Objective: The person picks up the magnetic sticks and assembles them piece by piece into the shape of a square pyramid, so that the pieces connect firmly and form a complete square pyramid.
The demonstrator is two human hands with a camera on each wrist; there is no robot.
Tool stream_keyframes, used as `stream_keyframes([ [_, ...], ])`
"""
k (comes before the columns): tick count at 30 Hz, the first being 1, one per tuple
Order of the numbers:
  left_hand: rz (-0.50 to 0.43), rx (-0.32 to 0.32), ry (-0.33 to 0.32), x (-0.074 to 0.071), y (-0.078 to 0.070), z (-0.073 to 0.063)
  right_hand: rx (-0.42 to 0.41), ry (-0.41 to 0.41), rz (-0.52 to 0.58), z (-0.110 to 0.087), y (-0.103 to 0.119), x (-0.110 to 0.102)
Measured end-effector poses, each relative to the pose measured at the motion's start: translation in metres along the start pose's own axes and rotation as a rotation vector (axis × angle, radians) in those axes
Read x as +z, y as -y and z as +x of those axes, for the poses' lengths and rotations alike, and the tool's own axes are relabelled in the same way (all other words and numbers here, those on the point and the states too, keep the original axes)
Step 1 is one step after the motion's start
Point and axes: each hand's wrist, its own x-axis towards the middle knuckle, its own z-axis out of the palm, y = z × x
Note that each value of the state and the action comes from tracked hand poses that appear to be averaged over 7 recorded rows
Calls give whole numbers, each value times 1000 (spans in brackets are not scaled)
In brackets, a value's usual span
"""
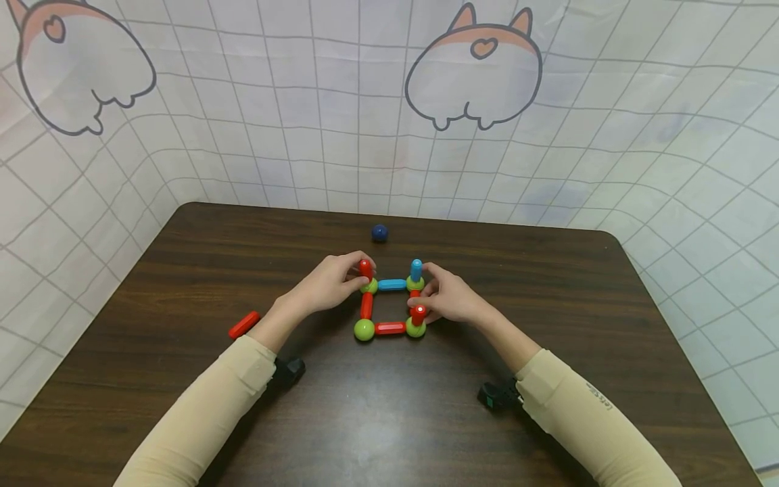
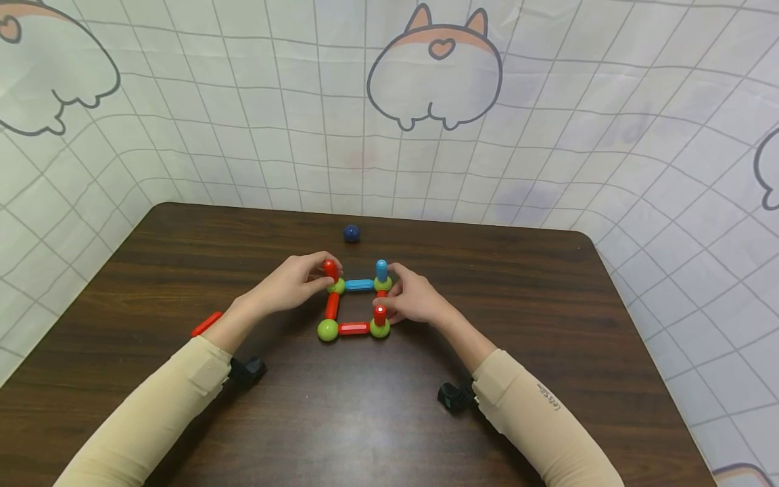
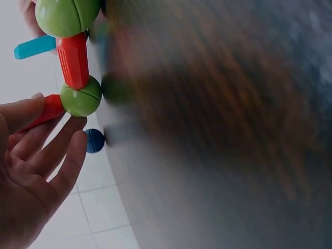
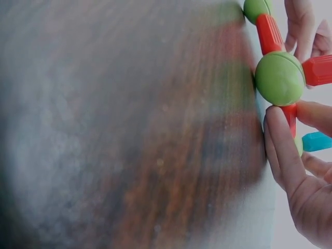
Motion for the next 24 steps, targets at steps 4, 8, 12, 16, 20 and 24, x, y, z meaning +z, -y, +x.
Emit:
stream_keyframes([
  [4, 7, 3, 9, 0, 0, 0, -4, 1, -3, 0, -1, 0],
  [8, 12, 2, 15, 1, 0, 1, -7, 4, 1, 0, -2, 0],
  [12, 18, 3, 19, 1, -1, 1, 0, 2, 11, 0, -1, 1],
  [16, 30, 8, 19, 2, -1, 2, 4, -2, 14, -1, 0, 1],
  [20, 32, 10, 20, 2, -2, 1, 9, 0, 16, -1, -1, 1],
  [24, 32, 11, 25, 3, -2, 2, 5, 0, 11, 0, -3, 1],
])
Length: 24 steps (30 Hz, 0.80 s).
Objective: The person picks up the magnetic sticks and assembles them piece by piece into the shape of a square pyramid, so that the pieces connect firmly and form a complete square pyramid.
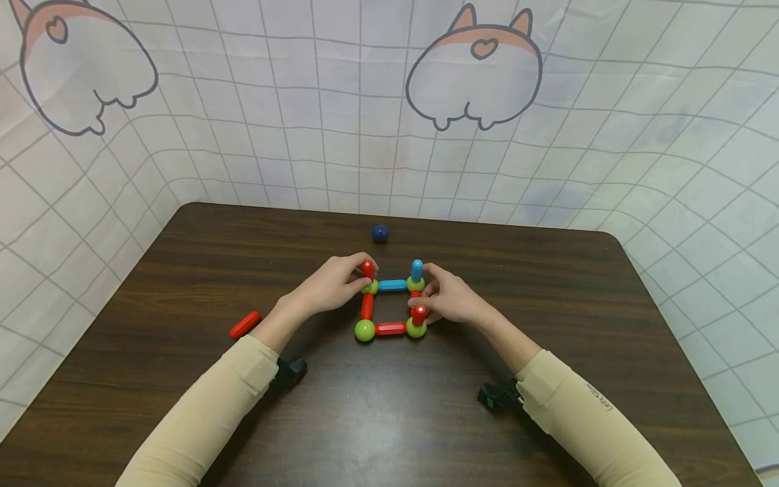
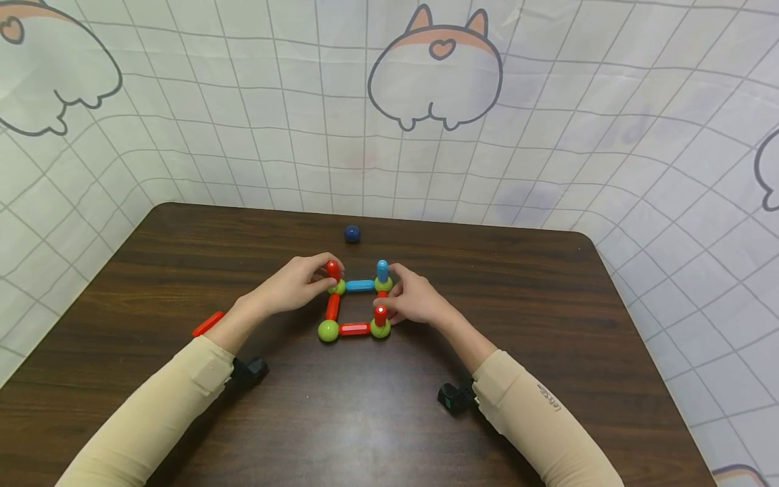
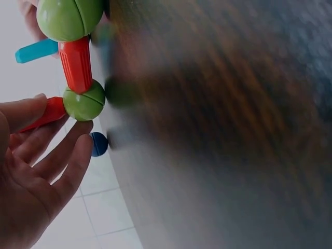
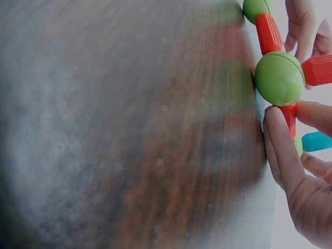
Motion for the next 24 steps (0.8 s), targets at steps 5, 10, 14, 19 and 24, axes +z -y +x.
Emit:
stream_keyframes([
  [5, 3, 1, 0, 0, -1, 1, -5, -1, 10, 0, 0, 0],
  [10, 10, 3, -2, 1, 0, 1, -4, -4, 9, 0, 1, 1],
  [14, 12, 0, 1, 1, 1, 1, -4, -3, 5, 0, 0, 1],
  [19, 16, -6, 14, 1, 3, 2, 1, 3, 0, 0, 0, 1],
  [24, 21, -8, 18, 1, 2, 2, -6, 16, 7, -1, 0, 0],
])
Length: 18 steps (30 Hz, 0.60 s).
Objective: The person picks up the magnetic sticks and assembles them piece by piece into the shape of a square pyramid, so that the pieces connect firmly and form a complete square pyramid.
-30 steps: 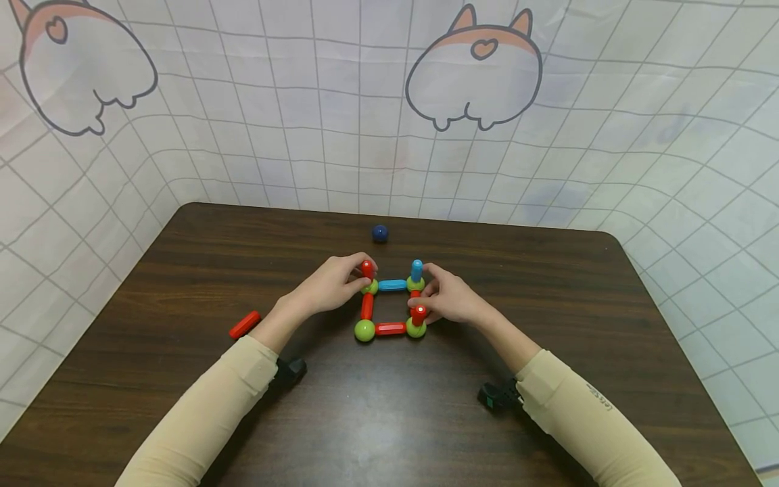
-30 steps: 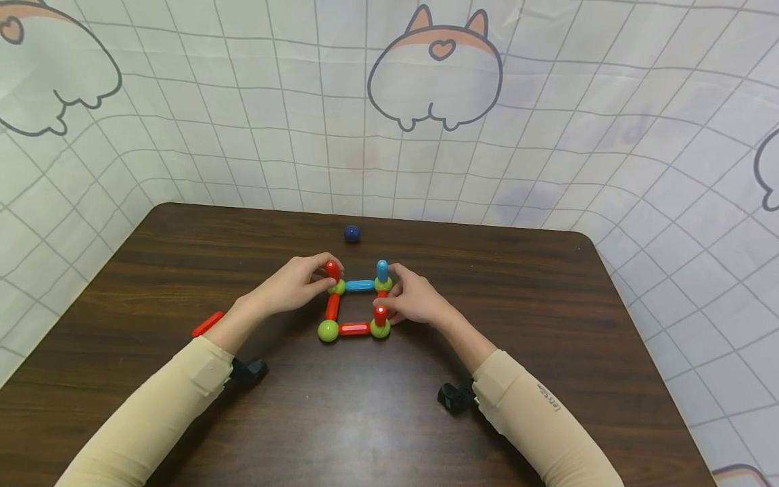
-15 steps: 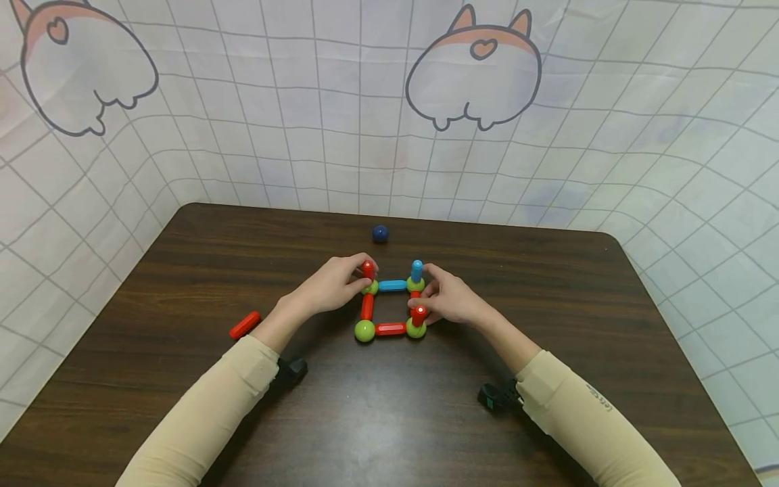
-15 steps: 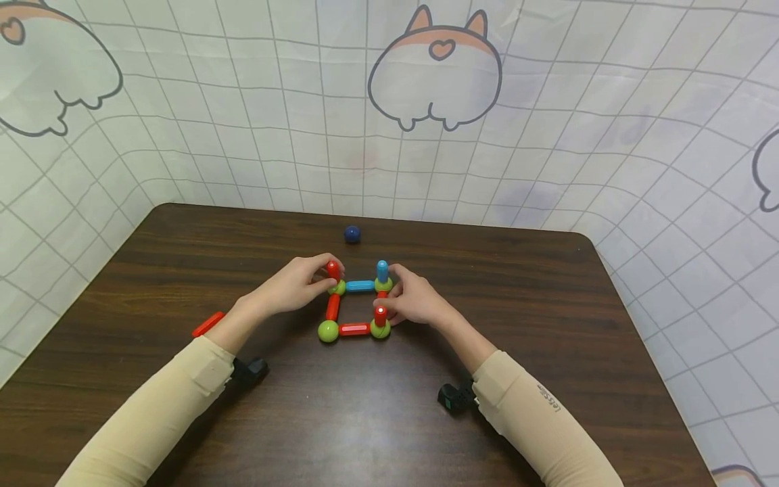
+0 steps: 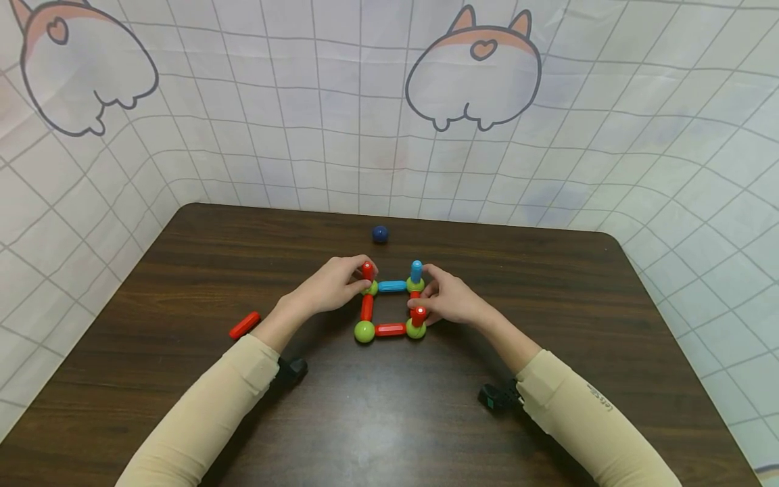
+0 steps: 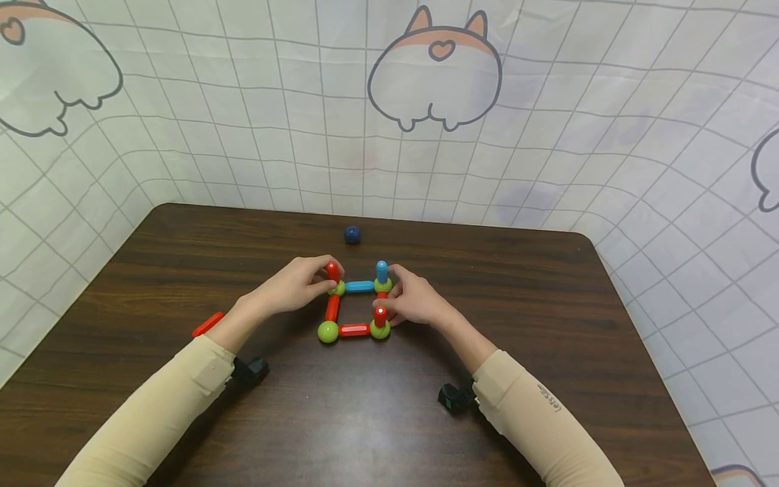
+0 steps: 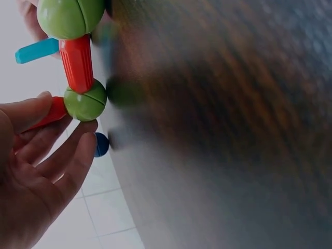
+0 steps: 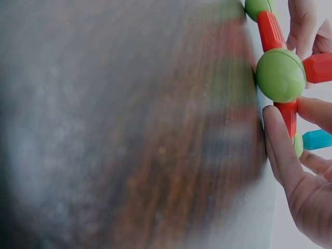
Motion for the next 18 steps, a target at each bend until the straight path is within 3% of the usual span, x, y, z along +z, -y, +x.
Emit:
stream_keyframes([
  [18, 25, 1, -1, 2, -1, 3, -88, 83, 24, -6, 2, -3],
])
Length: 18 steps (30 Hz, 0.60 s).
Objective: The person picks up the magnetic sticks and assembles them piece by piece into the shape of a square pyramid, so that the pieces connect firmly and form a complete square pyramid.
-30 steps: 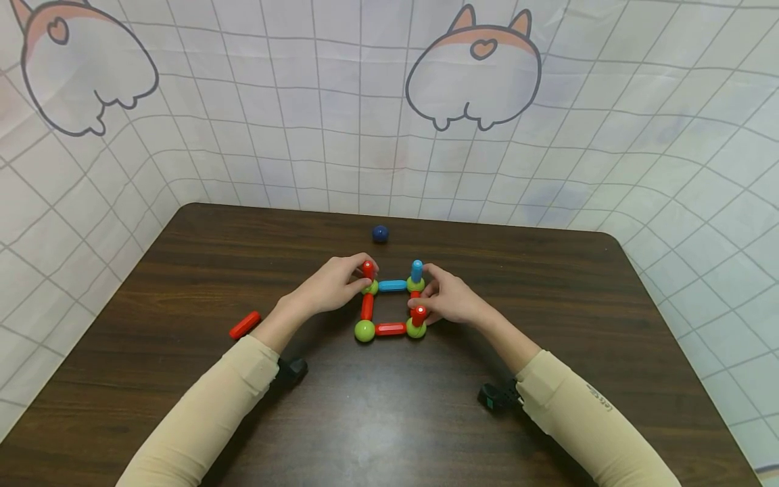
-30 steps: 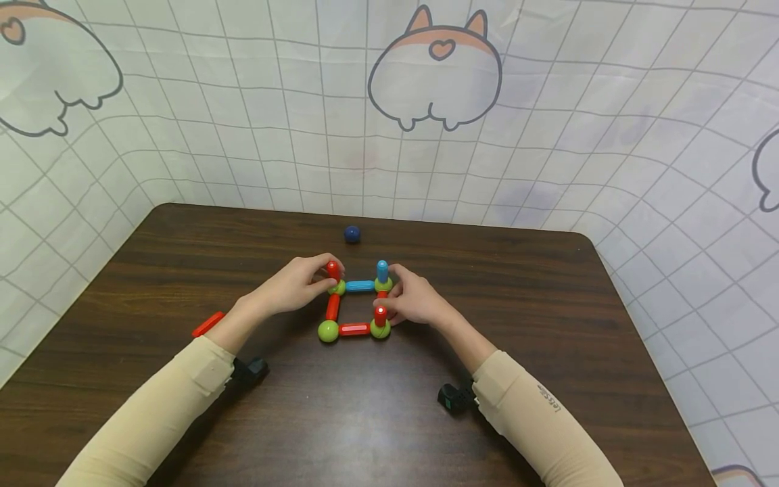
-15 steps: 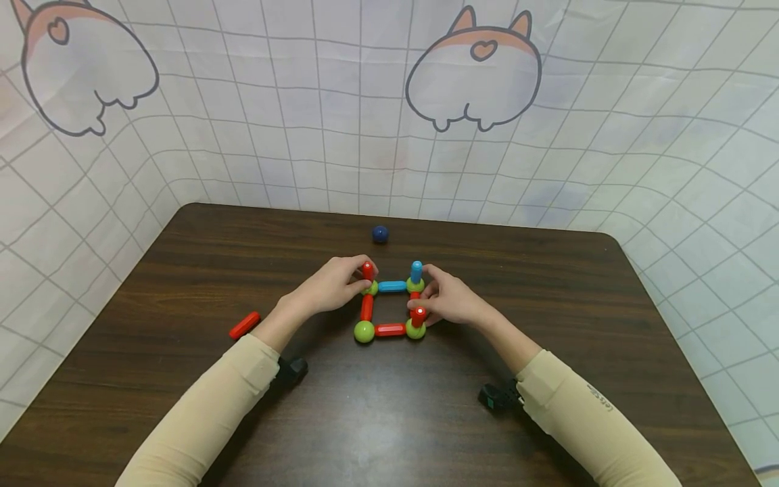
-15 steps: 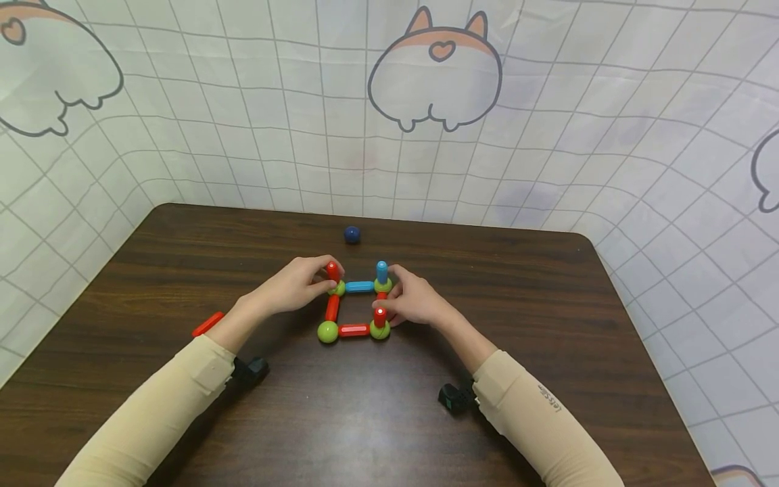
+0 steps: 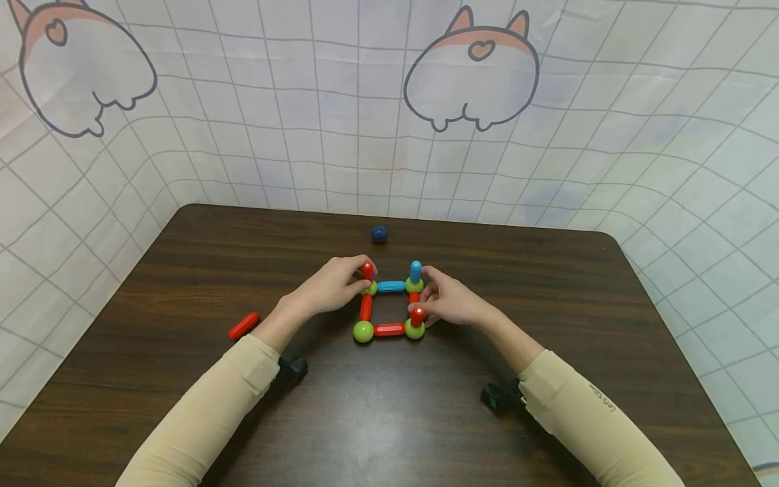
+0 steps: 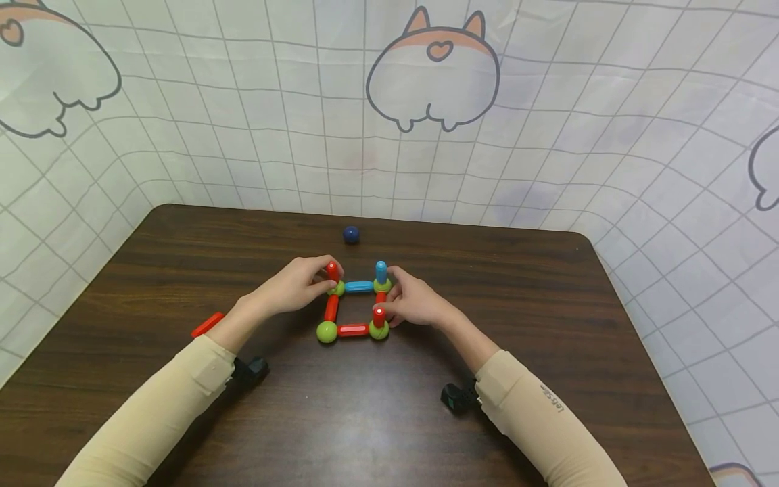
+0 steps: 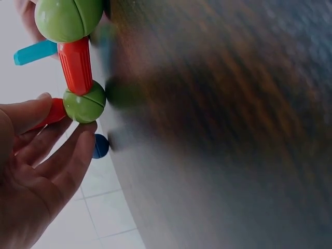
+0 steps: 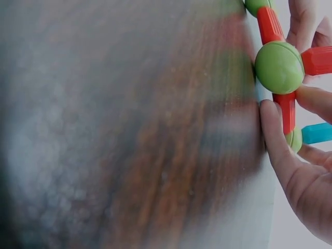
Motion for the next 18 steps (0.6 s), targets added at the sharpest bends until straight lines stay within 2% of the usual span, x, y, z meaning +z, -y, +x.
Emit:
stream_keyframes([
  [18, 2, 8, 2, -1, -2, -1, -10, 3, 1, 3, -2, 0],
])
